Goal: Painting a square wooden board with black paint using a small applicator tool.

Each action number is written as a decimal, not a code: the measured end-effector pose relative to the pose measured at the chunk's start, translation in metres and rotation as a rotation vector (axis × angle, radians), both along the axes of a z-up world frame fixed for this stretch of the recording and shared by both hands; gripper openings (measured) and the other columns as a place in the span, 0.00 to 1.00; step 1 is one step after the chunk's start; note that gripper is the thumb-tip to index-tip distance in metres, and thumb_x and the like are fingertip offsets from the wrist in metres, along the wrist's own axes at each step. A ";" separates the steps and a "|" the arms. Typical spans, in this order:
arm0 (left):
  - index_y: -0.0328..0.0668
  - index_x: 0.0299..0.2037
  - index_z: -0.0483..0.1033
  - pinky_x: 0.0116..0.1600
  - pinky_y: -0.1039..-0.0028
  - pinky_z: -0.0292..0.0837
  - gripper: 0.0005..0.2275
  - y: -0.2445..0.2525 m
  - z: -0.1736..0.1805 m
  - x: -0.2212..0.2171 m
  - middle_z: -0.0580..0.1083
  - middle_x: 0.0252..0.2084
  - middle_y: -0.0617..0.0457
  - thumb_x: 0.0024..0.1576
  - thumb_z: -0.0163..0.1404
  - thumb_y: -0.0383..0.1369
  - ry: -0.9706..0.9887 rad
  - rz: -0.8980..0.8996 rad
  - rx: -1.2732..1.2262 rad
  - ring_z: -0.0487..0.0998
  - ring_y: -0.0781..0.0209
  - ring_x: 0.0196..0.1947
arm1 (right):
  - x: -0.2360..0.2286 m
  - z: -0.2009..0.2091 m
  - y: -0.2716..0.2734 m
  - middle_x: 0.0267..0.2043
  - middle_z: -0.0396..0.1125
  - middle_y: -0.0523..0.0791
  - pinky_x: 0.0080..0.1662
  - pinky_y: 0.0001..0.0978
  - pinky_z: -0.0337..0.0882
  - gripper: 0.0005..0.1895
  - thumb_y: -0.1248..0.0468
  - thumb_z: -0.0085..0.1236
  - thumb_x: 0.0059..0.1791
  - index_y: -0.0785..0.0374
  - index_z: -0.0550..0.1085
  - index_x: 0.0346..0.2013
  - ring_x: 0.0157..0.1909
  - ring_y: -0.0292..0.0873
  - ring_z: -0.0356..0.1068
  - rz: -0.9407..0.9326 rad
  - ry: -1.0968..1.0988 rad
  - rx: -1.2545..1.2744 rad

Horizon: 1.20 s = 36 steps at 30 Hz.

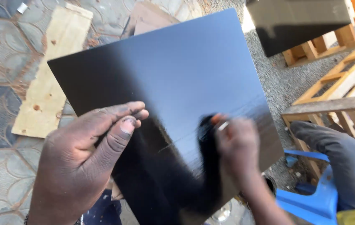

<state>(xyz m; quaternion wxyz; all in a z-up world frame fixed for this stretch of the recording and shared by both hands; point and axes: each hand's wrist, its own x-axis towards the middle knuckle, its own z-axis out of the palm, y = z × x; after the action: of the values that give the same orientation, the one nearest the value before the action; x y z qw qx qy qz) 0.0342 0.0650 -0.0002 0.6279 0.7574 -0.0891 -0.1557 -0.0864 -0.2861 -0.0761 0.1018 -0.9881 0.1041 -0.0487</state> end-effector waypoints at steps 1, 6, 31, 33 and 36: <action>0.30 0.59 0.89 0.48 0.79 0.90 0.14 0.005 0.001 0.000 0.94 0.55 0.46 0.69 0.56 0.30 -0.011 -0.008 -0.011 0.96 0.64 0.44 | 0.002 -0.002 -0.020 0.36 0.69 0.41 0.40 0.37 0.65 0.08 0.69 0.70 0.61 0.56 0.90 0.53 0.36 0.40 0.61 -0.058 -0.019 -0.095; 0.34 0.61 0.89 0.51 0.75 0.91 0.17 0.024 -0.006 0.004 0.94 0.58 0.48 0.70 0.55 0.35 -0.025 -0.077 -0.002 0.97 0.63 0.48 | -0.001 0.002 0.035 0.38 0.75 0.43 0.34 0.32 0.67 0.05 0.70 0.69 0.60 0.65 0.85 0.50 0.31 0.37 0.67 -0.298 0.027 0.193; 0.29 0.62 0.86 0.62 0.66 0.86 0.16 0.035 -0.002 0.004 0.89 0.64 0.42 0.71 0.55 0.34 -0.159 -0.050 0.089 0.92 0.53 0.60 | -0.054 -0.006 0.234 0.36 0.82 0.61 0.34 0.40 0.70 0.22 0.65 0.53 0.59 0.81 0.88 0.51 0.29 0.49 0.74 -0.940 0.208 1.500; 0.29 0.63 0.85 0.63 0.65 0.86 0.17 0.037 0.006 0.001 0.88 0.65 0.41 0.71 0.54 0.34 -0.132 -0.066 0.094 0.92 0.52 0.62 | -0.058 -0.003 0.259 0.37 0.77 0.55 0.37 0.40 0.72 0.13 0.63 0.60 0.58 0.73 0.84 0.47 0.32 0.49 0.71 -0.259 0.082 1.064; 0.26 0.64 0.84 0.66 0.65 0.87 0.18 0.034 0.007 0.003 0.88 0.66 0.39 0.70 0.55 0.32 -0.131 -0.070 0.055 0.92 0.51 0.64 | -0.042 -0.010 0.213 0.36 0.70 0.47 0.40 0.42 0.74 0.07 0.67 0.69 0.52 0.63 0.82 0.44 0.34 0.49 0.68 0.264 -0.084 0.356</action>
<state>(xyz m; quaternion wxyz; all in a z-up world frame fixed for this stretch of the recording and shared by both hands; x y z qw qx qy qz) 0.0371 0.0991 0.0073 0.5939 0.7793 -0.1520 -0.1300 -0.1284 -0.0728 -0.0858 0.2841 -0.9568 -0.0237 -0.0569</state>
